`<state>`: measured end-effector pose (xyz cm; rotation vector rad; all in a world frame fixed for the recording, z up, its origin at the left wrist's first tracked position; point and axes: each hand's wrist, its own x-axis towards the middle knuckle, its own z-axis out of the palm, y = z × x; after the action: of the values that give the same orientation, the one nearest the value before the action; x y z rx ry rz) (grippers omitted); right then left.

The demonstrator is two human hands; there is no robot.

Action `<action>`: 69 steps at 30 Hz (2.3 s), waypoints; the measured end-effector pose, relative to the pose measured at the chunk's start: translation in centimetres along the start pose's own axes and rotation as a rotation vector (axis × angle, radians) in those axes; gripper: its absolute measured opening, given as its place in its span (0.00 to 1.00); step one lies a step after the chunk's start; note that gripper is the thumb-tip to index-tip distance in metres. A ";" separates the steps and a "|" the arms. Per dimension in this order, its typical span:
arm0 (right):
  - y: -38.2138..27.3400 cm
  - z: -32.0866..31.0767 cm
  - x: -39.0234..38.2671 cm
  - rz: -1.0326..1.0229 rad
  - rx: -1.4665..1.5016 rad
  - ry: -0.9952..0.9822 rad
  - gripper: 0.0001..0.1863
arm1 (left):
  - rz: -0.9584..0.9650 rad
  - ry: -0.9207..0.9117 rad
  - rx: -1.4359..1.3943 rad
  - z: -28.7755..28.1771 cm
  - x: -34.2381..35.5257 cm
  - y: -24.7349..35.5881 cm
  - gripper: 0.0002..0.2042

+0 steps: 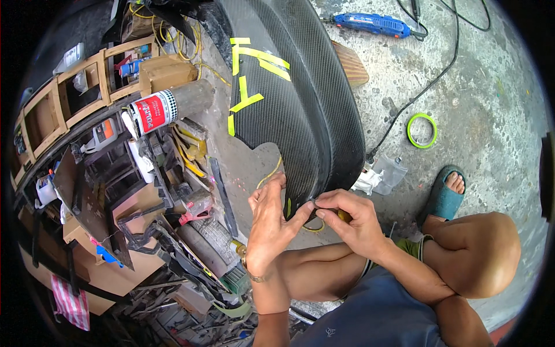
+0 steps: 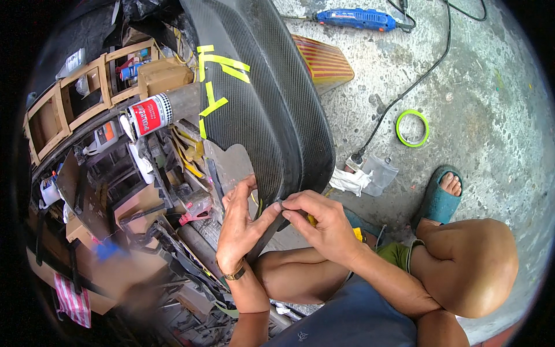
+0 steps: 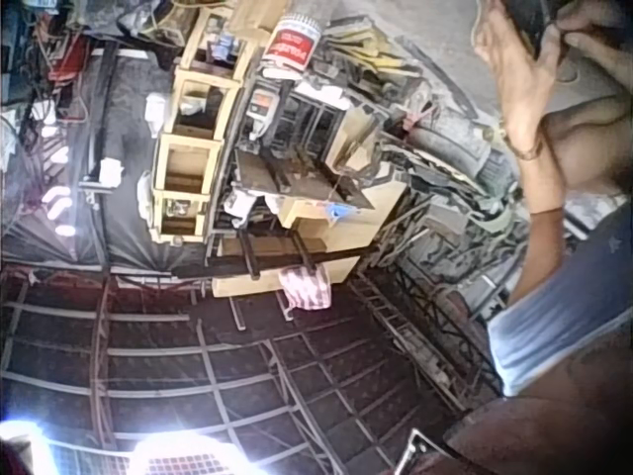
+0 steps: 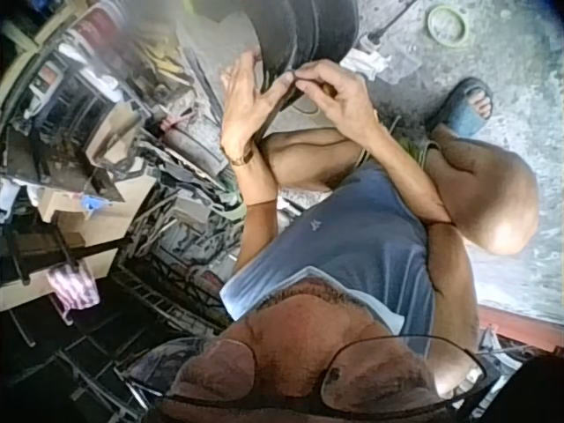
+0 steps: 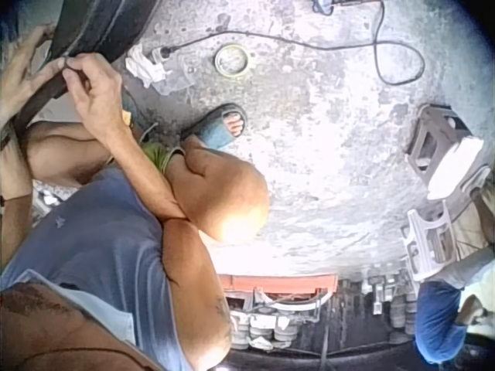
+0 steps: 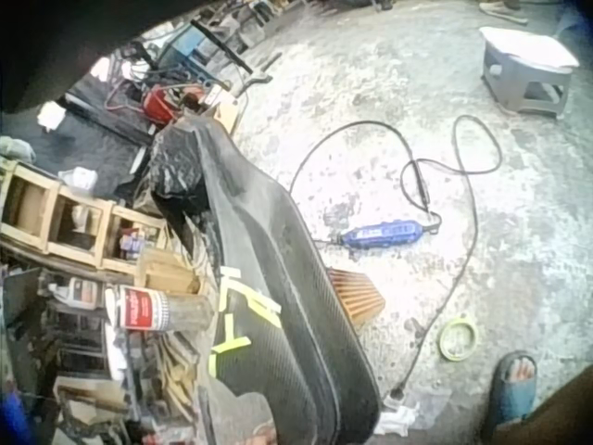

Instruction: The person uses a utility knife to trim excess material from the edge of a carbon fiber car bumper and затем applies pieces of yellow tape to secure a section of the part.

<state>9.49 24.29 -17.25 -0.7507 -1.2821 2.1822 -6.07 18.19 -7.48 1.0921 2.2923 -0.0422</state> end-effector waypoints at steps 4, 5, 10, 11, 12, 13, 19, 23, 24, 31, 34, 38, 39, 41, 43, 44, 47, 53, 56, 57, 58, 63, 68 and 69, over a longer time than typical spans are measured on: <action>0.4 0.5 -0.9 0.300 0.200 -0.039 0.05 | -0.043 -0.004 -0.002 0.1 -0.2 0.1 0.34; 0.7 0.9 -1.0 0.314 0.360 0.034 0.05 | -0.043 -0.004 -0.004 0.1 -0.2 0.1 0.34; 1.5 1.0 -1.1 0.222 0.308 0.114 0.07 | -0.056 -0.018 -0.048 -0.1 -0.2 0.3 0.36; 1.3 0.9 -1.1 0.173 0.228 0.080 0.07 | -0.056 -0.016 -0.047 -0.2 -0.2 0.2 0.36; 1.3 0.9 -1.1 0.127 0.147 0.047 0.06 | -0.061 -0.014 -0.071 0.0 -0.3 0.0 0.37; 1.1 0.8 -1.1 0.128 0.146 0.048 0.06 | -0.065 -0.012 -0.095 0.2 -0.3 -0.2 0.38; 0.8 0.4 -0.6 0.059 0.048 -0.057 0.05 | -0.010 -0.023 -0.066 0.0 -0.1 -0.3 0.38; 0.7 0.6 -0.5 0.080 0.058 -0.037 0.05 | -0.020 -0.007 -0.074 0.2 -0.1 0.0 0.38; 0.7 0.7 -0.5 0.088 0.074 -0.019 0.06 | -0.038 0.009 -0.050 0.3 -0.1 0.1 0.38; 0.8 0.8 -0.9 0.135 0.099 0.010 0.06 | -0.024 0.039 -0.003 0.3 0.1 0.4 0.38; 0.8 0.8 -0.7 0.078 0.097 -0.030 0.06 | 0.007 0.029 -0.033 0.2 -0.1 -0.2 0.38; 0.4 0.7 -0.4 0.090 0.092 -0.041 0.06 | 0.001 0.043 -0.031 0.5 -0.1 -0.3 0.39; 0.4 0.7 -0.4 0.110 0.091 -0.035 0.06 | -0.022 0.044 -0.003 0.4 -0.1 0.0 0.39; 0.5 0.8 -0.6 0.149 0.101 -0.005 0.06 | -0.045 0.044 0.023 0.4 0.1 0.8 0.39; 0.6 0.7 -0.8 0.187 0.113 0.024 0.06 | -0.112 0.074 0.045 0.5 0.3 1.5 0.37; 0.9 0.6 -0.9 0.161 0.110 0.015 0.06 | -0.112 0.073 0.045 0.6 0.3 1.3 0.37; 0.7 0.7 -0.7 0.103 0.123 -0.023 0.06 | -0.074 0.061 -0.007 0.2 0.1 0.4 0.37; 0.7 0.7 -0.8 0.144 0.114 0.022 0.07 | -0.033 0.054 -0.009 0.5 0.3 0.7 0.40; 1.1 0.7 -1.0 0.142 0.099 0.047 0.07 | -0.038 0.026 -0.015 0.1 0.2 0.5 0.40; 1.2 0.6 -1.1 0.128 0.091 0.026 0.06 | -0.020 0.002 -0.015 -0.2 0.2 0.4 0.39; 1.1 0.6 -1.0 0.128 0.091 0.025 0.06 | -0.002 -0.023 -0.014 -0.3 0.1 0.2 0.39; 0.5 0.6 -0.9 0.119 0.061 -0.041 0.06 | -0.007 -0.006 -0.052 -0.2 0.0 0.1 0.38; 0.4 0.5 -0.8 0.101 0.031 -0.020 0.06 | -0.007 -0.029 -0.053 -0.1 0.2 0.0 0.38; 0.3 0.5 -0.8 0.102 0.027 -0.019 0.06 | -0.008 -0.020 -0.057 -0.1 0.1 0.0 0.38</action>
<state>9.68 23.35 -17.14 -0.8027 -1.2459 2.2880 -6.16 18.28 -7.45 1.0487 2.2664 0.0088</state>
